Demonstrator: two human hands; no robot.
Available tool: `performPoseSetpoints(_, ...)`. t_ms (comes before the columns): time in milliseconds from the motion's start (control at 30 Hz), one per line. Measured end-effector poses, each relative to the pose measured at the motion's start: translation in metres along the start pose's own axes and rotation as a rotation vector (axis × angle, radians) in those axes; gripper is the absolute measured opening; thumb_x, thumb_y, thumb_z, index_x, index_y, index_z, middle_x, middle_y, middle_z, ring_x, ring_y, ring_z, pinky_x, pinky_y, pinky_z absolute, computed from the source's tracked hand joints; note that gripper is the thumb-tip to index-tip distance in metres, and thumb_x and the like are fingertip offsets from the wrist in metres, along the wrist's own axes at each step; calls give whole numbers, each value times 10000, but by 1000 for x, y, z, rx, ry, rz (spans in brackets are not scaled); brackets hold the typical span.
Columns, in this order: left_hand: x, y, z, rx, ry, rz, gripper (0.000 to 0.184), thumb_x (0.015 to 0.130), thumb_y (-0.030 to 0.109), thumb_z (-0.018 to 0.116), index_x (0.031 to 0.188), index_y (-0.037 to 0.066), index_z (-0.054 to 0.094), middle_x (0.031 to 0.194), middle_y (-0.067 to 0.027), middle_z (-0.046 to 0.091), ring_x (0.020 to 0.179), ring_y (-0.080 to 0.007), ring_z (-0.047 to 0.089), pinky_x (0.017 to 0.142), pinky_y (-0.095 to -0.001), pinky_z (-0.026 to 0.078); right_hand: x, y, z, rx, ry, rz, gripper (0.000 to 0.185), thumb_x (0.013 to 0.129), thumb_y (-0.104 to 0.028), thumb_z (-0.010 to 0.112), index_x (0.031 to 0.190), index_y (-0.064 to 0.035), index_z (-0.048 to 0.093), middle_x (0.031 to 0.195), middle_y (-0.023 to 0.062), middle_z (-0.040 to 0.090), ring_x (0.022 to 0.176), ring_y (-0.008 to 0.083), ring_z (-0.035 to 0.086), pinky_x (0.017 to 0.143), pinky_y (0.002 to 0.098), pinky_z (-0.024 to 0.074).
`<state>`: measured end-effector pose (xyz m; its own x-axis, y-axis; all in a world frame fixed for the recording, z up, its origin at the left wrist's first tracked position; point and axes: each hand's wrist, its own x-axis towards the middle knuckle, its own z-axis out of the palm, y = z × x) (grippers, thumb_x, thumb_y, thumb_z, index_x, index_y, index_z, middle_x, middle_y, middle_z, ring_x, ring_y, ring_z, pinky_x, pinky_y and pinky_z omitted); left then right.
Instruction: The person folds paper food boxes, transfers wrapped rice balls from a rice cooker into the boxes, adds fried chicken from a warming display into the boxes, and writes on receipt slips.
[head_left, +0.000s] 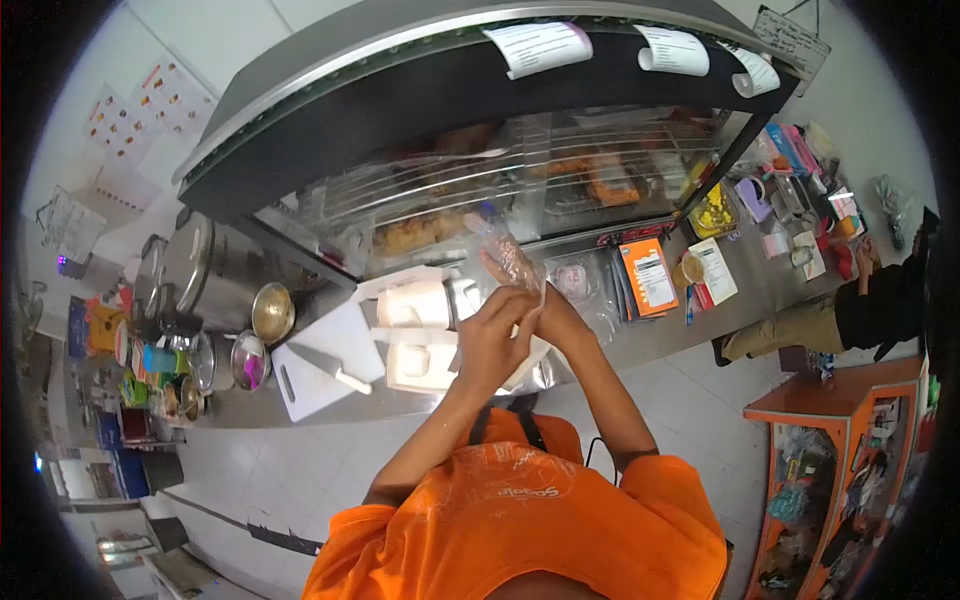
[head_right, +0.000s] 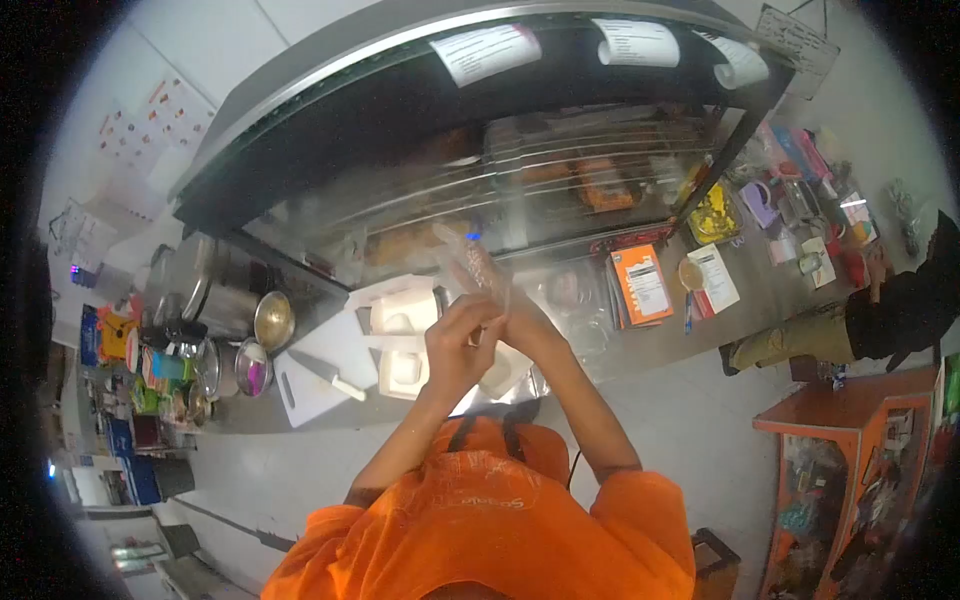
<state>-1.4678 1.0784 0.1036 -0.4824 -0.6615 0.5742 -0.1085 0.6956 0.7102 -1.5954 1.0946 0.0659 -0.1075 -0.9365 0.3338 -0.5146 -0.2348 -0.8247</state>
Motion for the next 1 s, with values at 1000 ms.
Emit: performPoseSetpoints(1000,-66,-70,-17,-210,203,-280,38,868,31,715,855,18,682,763,-42,652,620,-73,504,576,-225,413,8,13,81,631,353,262,448,1029,-392,479,1207,-7,624,1188,122,620,1110,239,536,1008,336,379)
